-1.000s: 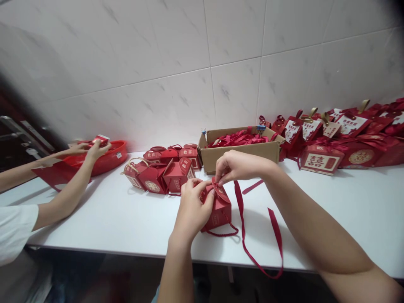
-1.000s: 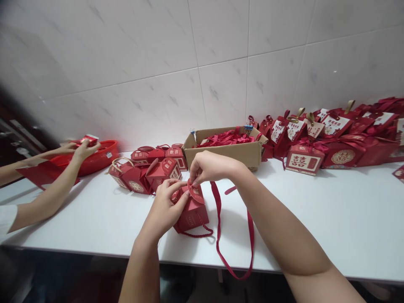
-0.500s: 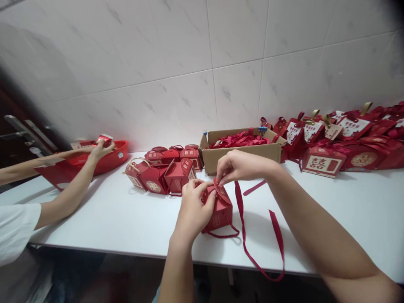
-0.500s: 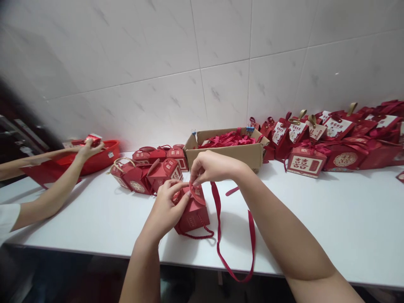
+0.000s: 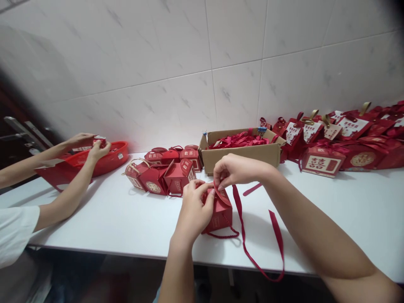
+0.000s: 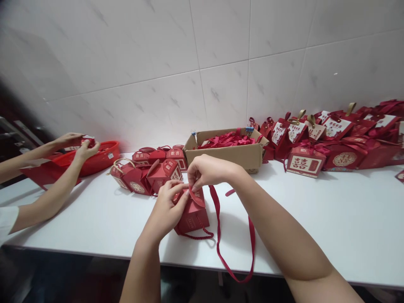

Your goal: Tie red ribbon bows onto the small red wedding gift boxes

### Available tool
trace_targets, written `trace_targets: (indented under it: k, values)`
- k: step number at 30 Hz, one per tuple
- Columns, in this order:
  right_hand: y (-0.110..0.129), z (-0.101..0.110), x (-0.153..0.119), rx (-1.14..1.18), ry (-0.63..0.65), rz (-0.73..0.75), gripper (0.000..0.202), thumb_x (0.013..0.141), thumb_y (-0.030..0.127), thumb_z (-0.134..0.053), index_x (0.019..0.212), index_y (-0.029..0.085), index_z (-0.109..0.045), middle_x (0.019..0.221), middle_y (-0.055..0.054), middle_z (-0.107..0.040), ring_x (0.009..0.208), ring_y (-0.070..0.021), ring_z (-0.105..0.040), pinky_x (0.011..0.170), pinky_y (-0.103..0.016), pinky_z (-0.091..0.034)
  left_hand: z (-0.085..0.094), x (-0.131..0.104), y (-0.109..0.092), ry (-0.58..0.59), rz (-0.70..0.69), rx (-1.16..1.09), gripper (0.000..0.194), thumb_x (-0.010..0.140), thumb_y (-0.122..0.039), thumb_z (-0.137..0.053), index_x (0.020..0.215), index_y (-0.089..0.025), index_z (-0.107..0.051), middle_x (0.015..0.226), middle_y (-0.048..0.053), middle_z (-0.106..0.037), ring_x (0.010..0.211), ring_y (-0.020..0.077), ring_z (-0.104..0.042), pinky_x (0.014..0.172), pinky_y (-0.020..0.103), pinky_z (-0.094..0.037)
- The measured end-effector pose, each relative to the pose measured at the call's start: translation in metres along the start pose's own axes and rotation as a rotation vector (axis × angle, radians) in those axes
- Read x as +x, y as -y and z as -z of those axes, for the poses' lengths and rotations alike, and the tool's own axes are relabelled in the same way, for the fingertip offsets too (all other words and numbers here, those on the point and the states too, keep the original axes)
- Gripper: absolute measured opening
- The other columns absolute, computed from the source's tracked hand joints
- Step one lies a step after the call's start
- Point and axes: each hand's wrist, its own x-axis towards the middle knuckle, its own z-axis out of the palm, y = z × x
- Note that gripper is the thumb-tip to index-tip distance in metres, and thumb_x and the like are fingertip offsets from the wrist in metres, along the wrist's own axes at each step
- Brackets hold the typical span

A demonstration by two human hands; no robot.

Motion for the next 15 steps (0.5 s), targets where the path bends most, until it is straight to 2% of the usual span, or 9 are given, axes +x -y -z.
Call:
trace_targets:
  k: [3, 5, 7, 10, 12, 15]
  values:
    - [-0.0009, -0.0015, 0.0016, 0.000, 0.011, 0.009, 0.007, 0.074, 0.023, -0.066, 0.078, 0.018, -0.068, 0.073, -0.001, -0.068, 0.064, -0.0120, -0.059, 0.057, -0.023, -0.042, -0.0007, 0.0005, 0.0003, -0.015, -0.002, -0.006, 0.020, 0.087, -0.028, -0.049, 0.092, -0.023, -0.067, 0.110, 0.008, -0.054, 0.111, 0.0254, -0.045, 0.097, 0.042, -0.040]
    - [-0.0010, -0.0016, 0.0019, 0.011, 0.016, 0.012, 0.012, 0.074, 0.028, -0.068, 0.080, 0.018, -0.067, 0.074, -0.001, -0.067, 0.065, -0.0125, -0.059, 0.057, -0.023, -0.042, -0.0013, 0.0013, 0.0007, -0.028, 0.015, -0.035, 0.017, 0.085, -0.027, -0.051, 0.088, -0.022, -0.067, 0.109, 0.008, -0.055, 0.110, 0.0254, -0.047, 0.095, 0.042, -0.041]
    - [-0.0004, -0.0017, 0.0021, 0.050, -0.012, 0.013, 0.026, 0.073, 0.037, -0.070, 0.090, 0.018, -0.066, 0.082, -0.003, -0.067, 0.070, -0.0140, -0.059, 0.059, -0.024, -0.043, -0.0017, 0.0024, 0.0013, -0.035, 0.036, -0.115, 0.016, 0.084, -0.028, -0.053, 0.087, -0.022, -0.068, 0.109, 0.008, -0.055, 0.109, 0.0246, -0.050, 0.095, 0.041, -0.042]
    - [0.0014, -0.0032, 0.0032, 0.115, -0.088, 0.007, 0.035, 0.082, 0.048, -0.058, 0.104, 0.020, -0.063, 0.096, -0.006, -0.066, 0.078, -0.0152, -0.059, 0.063, -0.024, -0.043, -0.0016, 0.0040, 0.0020, -0.086, 0.065, -0.298, 0.016, 0.082, -0.031, -0.057, 0.087, -0.021, -0.069, 0.113, 0.008, -0.055, 0.111, 0.0231, -0.053, 0.096, 0.038, -0.042]
    - [0.0024, -0.0050, 0.0049, 0.113, -0.096, -0.008, 0.036, 0.089, 0.050, -0.047, 0.095, 0.018, -0.064, 0.092, -0.006, -0.064, 0.074, -0.0146, -0.057, 0.061, -0.024, -0.041, -0.0003, 0.0044, 0.0013, -0.159, 0.091, -0.418, 0.016, 0.080, -0.033, -0.060, 0.086, -0.020, -0.069, 0.116, 0.009, -0.056, 0.113, 0.0232, -0.054, 0.096, 0.036, -0.043]
    - [0.0042, -0.0068, 0.0071, 0.095, -0.087, -0.022, 0.044, 0.089, 0.054, -0.042, 0.077, 0.016, -0.062, 0.076, -0.004, -0.058, 0.065, -0.0128, -0.050, 0.056, -0.025, -0.036, 0.0037, 0.0033, -0.0019, -0.274, 0.117, -0.614, 0.018, 0.078, -0.035, -0.065, 0.088, -0.020, -0.068, 0.115, 0.009, -0.059, 0.112, 0.0230, -0.055, 0.095, 0.035, -0.044]
